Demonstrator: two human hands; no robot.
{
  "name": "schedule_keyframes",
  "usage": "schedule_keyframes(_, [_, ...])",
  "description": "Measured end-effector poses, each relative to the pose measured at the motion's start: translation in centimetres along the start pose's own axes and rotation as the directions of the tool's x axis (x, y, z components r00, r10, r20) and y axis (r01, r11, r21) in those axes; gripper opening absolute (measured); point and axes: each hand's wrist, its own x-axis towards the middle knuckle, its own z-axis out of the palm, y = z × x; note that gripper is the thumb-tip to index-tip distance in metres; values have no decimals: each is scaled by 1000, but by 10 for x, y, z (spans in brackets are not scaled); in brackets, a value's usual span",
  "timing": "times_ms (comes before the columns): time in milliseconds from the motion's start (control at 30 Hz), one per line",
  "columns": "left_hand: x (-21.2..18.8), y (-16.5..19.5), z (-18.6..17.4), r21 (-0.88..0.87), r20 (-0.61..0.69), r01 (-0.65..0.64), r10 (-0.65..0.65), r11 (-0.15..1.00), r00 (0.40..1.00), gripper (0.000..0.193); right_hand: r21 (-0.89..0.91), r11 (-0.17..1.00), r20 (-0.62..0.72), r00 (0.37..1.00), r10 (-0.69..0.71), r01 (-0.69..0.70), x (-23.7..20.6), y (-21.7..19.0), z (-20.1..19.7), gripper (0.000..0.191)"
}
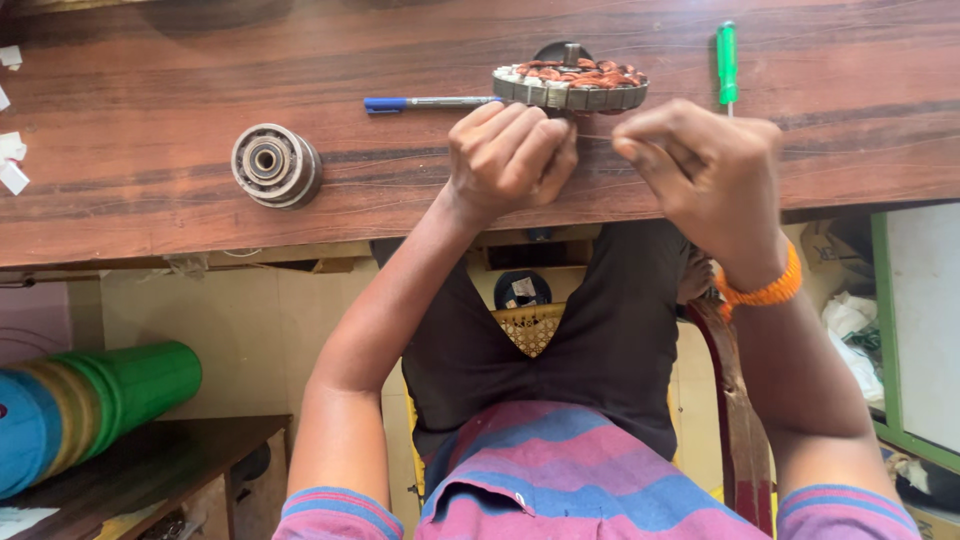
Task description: The person works on an electric motor armature at a wooden workbench, holding the rotor and fitting copper winding wires into the commutator slots by hand. They briefly use a marker against the part and turn the armature to work around it, with a screwdriver and a bearing lying nearby.
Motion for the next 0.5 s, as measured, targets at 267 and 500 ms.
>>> schedule_keyframes(267, [2,4,-1,-21,0,148,-148,989,989,22,-91,994,13,998,-63,64,59,7,17,5])
schedule_keyframes(500, [1,6,1,145,-17,73,-71,987,997,18,48,995,127,989,75,-82,77,34,22,4])
